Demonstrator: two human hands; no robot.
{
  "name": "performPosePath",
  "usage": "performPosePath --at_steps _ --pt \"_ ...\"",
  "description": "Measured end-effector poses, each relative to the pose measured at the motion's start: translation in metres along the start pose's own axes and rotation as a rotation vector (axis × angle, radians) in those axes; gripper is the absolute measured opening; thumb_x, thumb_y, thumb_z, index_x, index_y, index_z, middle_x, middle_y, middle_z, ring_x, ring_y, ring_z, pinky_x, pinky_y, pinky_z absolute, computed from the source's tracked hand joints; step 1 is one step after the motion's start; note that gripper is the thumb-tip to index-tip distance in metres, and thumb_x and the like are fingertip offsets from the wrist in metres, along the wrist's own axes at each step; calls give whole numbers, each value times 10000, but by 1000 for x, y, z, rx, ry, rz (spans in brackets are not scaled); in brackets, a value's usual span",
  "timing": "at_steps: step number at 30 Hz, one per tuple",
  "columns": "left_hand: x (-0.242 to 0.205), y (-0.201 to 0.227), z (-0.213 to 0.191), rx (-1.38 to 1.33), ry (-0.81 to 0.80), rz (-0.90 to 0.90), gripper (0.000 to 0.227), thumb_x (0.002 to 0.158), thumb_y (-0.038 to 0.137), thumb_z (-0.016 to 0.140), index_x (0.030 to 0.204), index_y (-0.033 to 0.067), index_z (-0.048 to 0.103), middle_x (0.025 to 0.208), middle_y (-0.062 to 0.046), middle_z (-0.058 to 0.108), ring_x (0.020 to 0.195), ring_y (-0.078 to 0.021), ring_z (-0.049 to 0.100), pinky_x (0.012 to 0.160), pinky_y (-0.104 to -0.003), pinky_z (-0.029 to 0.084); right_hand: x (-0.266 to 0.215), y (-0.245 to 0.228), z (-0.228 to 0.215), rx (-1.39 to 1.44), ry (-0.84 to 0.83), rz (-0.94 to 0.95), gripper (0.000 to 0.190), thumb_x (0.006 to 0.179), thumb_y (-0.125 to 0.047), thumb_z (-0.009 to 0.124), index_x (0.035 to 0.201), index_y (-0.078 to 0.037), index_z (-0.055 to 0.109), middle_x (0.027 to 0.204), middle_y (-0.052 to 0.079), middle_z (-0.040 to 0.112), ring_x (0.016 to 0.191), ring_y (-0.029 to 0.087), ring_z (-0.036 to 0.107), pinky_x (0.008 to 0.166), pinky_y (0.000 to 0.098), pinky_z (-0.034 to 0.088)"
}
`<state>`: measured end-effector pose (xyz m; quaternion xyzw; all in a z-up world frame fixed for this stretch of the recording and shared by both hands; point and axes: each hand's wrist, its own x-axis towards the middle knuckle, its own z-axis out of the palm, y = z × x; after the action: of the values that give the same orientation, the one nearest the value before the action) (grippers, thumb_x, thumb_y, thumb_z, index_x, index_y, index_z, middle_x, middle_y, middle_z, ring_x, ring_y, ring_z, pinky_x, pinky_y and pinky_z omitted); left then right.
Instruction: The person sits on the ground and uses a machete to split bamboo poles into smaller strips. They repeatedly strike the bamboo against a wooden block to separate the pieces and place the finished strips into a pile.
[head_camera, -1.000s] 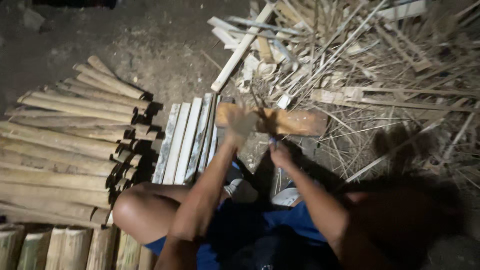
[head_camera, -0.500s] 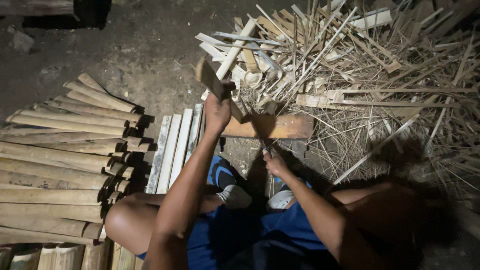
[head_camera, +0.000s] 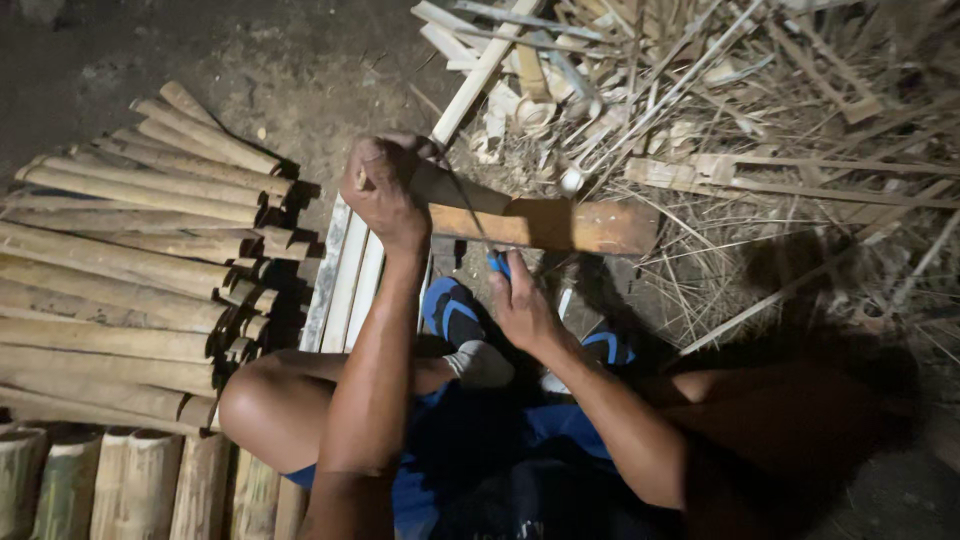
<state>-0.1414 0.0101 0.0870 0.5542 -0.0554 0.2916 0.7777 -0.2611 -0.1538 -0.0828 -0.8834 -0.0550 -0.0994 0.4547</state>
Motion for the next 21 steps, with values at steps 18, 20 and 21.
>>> performPosePath --at_steps 18,20,21 --pt "45 -21 -5 -169 -356 -303 463 1045 448 592 906 10 639 798 -96 665 704 -205 665 657 -359 559 24 114 -6 -229 -140 269 496 1061 -422 449 1323 -16 558 1119 335 668 1018 528 642 873 578 516" --pt "39 -22 1 -130 -352 -297 486 1039 464 599 872 11 657 772 -100 670 683 -206 661 644 -351 544 11 95 -10 -157 -106 230 502 1063 -423 445 1329 -12 554 1122 335 667 1026 528 641 880 576 514" --pt "39 -23 3 -108 -353 -291 498 1035 472 603 855 12 665 759 -101 673 673 -206 659 637 -347 536 7 88 -8 -129 -85 203 506 1064 -424 443 1332 -10 552 1124 336 667 1030 527 641 883 575 514"
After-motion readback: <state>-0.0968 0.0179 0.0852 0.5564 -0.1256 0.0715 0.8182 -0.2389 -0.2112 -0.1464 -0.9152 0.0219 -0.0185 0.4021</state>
